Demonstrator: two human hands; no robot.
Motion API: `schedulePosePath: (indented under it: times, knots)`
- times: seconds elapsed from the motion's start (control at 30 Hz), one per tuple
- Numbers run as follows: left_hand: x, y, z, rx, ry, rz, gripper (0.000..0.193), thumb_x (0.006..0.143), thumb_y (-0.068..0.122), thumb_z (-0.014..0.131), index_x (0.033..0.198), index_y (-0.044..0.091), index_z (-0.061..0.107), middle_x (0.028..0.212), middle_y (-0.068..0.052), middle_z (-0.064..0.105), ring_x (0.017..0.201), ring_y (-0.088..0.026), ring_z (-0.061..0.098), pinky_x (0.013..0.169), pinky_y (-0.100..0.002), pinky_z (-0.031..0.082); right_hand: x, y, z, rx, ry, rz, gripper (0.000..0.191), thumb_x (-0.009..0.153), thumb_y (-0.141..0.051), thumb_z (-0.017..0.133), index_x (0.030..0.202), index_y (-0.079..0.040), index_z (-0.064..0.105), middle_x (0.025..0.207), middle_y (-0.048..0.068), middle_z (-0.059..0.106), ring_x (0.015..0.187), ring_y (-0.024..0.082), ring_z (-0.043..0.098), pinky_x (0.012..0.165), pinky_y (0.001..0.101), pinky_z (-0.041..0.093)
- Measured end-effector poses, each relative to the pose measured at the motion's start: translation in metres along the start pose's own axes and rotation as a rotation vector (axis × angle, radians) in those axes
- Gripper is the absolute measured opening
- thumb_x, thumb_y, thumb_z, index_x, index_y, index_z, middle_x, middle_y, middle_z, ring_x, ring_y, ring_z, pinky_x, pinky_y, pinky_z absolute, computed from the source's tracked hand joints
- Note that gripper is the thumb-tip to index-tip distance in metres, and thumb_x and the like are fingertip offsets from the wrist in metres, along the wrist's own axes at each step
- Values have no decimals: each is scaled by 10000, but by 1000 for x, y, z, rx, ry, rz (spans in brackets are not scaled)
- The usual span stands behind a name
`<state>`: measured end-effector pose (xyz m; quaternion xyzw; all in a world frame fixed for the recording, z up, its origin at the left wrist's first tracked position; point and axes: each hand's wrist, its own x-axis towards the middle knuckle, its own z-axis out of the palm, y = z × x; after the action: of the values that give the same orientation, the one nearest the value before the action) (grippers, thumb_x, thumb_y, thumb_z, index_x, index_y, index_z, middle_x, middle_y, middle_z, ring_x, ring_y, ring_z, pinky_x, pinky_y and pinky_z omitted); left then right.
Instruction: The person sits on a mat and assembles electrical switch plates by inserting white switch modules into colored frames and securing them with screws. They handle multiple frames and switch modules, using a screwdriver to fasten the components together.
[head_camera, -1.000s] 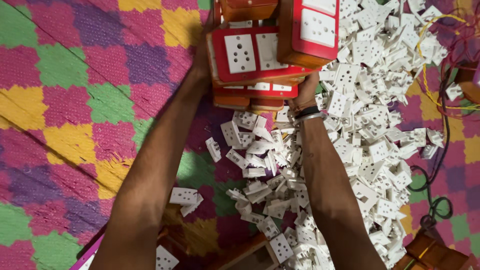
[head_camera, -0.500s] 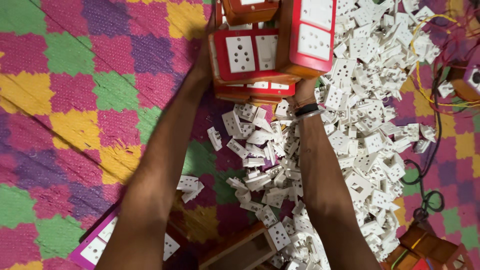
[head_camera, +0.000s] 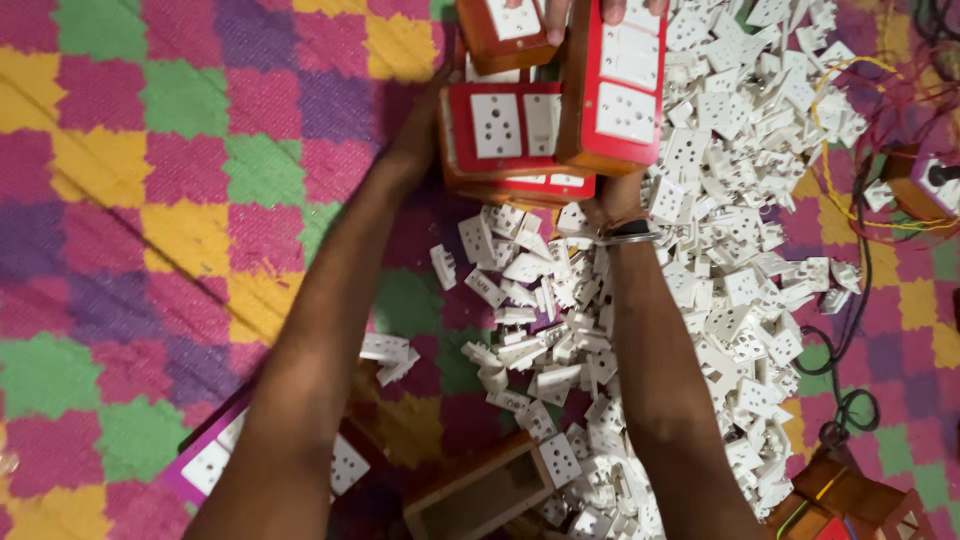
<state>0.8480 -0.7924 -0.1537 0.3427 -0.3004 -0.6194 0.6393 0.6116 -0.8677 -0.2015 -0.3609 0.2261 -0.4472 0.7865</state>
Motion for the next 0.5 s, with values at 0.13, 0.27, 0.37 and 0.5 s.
schedulePosePath:
  times: [0.13, 0.27, 0.37, 0.5]
  knots:
    - [-37, 9, -15, 171, 57, 55, 575, 1116, 469, 503, 1356, -47, 584, 1299, -116, 652, 1205, -217, 541, 1122, -423, 433, -26, -22, 12, 141, 25, 12, 586, 1031, -522, 477, 1423, -90, 540, 1398, 77, 629, 1299, 253, 628, 1131, 416, 540]
    - [-135, 35, -42, 826, 293, 135, 584, 1098, 468, 443, 1404, -17, 555, 1389, -120, 595, 1289, -232, 532, 1138, -386, 377, -84, -43, 11, 27, 38, 25, 505, 1094, -480, 516, 1418, -101, 602, 1328, 35, 666, 1176, 183, 632, 924, 323, 514]
    - [-246, 62, -56, 897, 382, -9, 551, 1038, 415, 526, 1398, -2, 545, 1302, -171, 641, 1166, -270, 600, 1014, -400, 481, -151, -50, 10, -22, 192, -33, 451, 1087, -492, 570, 1221, -66, 634, 1111, 81, 685, 999, 206, 643, 867, 343, 560]
    - [-403, 76, -41, 1119, 336, -28, 591, 1055, 394, 600, 1466, -17, 490, 1353, -214, 644, 1237, -295, 632, 1060, -390, 484, -254, -51, 32, -249, 273, 24, 339, 1044, -396, 602, 1173, -86, 653, 1037, 70, 707, 919, 185, 677, 786, 316, 560]
